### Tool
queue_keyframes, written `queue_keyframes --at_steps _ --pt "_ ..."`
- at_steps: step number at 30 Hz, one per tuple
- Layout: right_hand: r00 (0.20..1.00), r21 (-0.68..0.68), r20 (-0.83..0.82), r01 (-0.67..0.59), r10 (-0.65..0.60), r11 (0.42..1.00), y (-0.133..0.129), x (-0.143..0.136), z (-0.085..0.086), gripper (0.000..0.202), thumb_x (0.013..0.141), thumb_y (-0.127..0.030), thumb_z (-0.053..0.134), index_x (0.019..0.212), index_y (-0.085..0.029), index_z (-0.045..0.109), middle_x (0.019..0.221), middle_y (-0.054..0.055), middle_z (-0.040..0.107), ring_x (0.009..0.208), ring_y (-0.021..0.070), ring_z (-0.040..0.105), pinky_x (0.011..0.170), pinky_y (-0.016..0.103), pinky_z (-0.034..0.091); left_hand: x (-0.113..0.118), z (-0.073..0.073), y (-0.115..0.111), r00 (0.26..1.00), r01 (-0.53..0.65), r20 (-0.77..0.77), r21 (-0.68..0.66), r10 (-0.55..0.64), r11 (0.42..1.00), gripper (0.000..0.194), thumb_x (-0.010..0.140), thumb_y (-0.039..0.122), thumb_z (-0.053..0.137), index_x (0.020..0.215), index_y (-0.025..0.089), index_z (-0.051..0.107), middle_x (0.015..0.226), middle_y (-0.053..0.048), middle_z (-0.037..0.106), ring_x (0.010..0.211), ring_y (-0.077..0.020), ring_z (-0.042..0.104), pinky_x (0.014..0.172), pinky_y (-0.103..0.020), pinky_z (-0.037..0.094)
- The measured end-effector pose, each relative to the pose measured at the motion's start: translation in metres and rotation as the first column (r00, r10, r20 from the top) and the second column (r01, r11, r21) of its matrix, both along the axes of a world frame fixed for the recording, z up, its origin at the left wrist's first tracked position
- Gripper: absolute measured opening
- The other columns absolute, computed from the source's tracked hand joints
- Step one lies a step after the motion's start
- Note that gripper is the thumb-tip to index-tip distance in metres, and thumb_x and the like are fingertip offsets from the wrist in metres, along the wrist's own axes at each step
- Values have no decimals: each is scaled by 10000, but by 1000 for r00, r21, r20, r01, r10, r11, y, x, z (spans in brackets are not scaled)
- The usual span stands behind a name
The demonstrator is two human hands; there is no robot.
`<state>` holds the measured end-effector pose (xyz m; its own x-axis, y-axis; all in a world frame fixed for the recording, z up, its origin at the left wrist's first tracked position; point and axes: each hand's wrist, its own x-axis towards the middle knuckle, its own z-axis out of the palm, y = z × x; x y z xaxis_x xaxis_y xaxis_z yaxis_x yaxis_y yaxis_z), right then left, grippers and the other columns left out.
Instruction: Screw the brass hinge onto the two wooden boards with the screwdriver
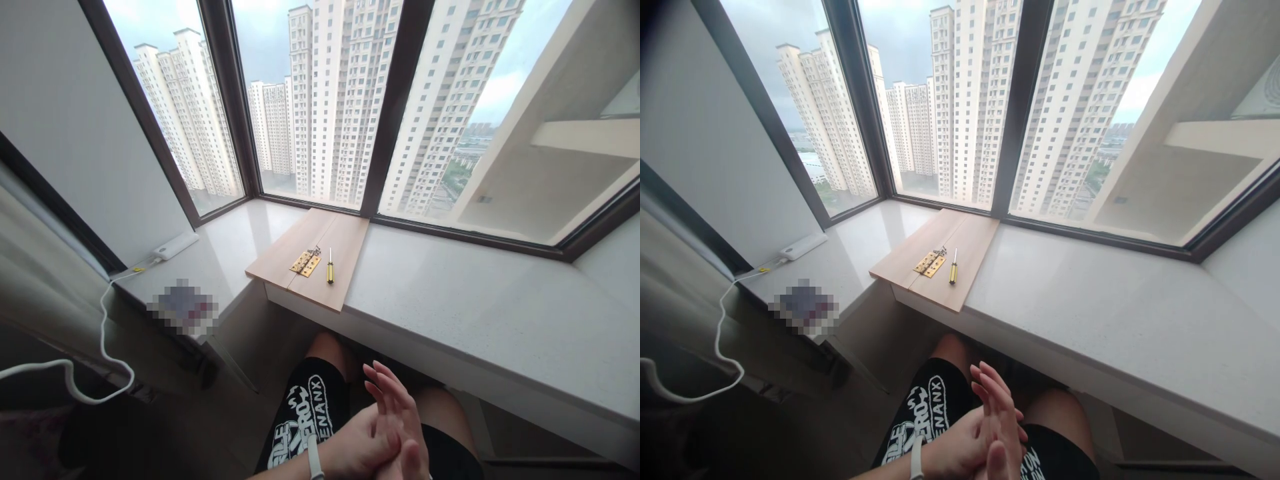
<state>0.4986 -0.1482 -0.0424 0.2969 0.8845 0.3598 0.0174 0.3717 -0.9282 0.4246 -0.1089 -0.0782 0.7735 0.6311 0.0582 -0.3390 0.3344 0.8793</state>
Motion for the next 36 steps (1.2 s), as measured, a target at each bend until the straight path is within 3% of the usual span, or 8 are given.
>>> queue_keyframes --at_steps 5,10,13,15,19,21,27,36 --pt "996 34 0 92 -92 995 9 22 13 537 1015 -651 381 1293 -272 639 1529 165 516 1384 426 532 1065 607 487 -24 21 22 946 -210 -210 177 245 962 581 766 476 883 1249 215 694 1174 -130 685 1095 -285 661 960 -409 514" --pt "934 -81 311 210 -176 974 39 47 25 372 987 -492 579 1259 -250 652 1409 153 614 1304 373 573 1109 591 462 -71 66 74 728 -410 -250 588 639 697 292 991 401 628 1228 241 689 1133 -100 711 1010 -228 683 916 -374 558" --pt "890 -95 433 204 -145 974 74 54 30 357 976 -484 605 1244 -256 661 1335 122 658 1184 327 630 1040 527 527 -109 91 125 491 -498 -145 762 859 413 287 1027 414 557 1203 223 681 1169 -101 708 1052 -236 678 958 -386 556" --pt "854 -68 509 167 -110 984 101 53 32 371 978 -481 594 1246 -233 659 1317 131 665 1191 323 622 1043 521 529 -137 102 165 336 -458 -106 850 936 260 322 1042 415 508 1216 197 670 1225 -116 692 1091 -250 666 969 -397 556" --pt "742 0 663 127 -96 992 159 43 34 397 985 -441 551 1284 -196 642 1309 153 668 1245 326 585 1118 522 466 -179 111 242 94 -242 -78 965 993 98 383 1059 368 421 1295 157 637 1310 -141 637 1254 -273 585 1127 -430 462" --pt "682 34 722 132 -116 991 188 37 34 420 987 -423 534 1312 -177 636 1314 156 665 1259 320 564 1128 494 450 -191 111 273 -3 -109 -95 990 995 94 421 1058 342 400 1351 128 613 1373 -168 601 1348 -296 512 1212 -457 359" --pt "476 45 866 229 -152 972 249 19 36 550 1028 -453 468 1449 -119 587 1490 200 546 1369 343 461 1176 492 363 -205 98 323 -271 49 -272 954 923 295 569 1055 398 399 1545 113 465 1601 -240 399 1470 -402 364 1189 -545 306" --pt "357 -65 933 301 -49 951 270 7 16 521 1061 -443 423 1487 -188 583 1528 200 505 1443 357 380 1160 499 335 -207 62 332 -299 149 -387 884 872 443 497 1067 397 331 1428 176 592 1389 -201 605 1282 -360 546 1091 -487 400"
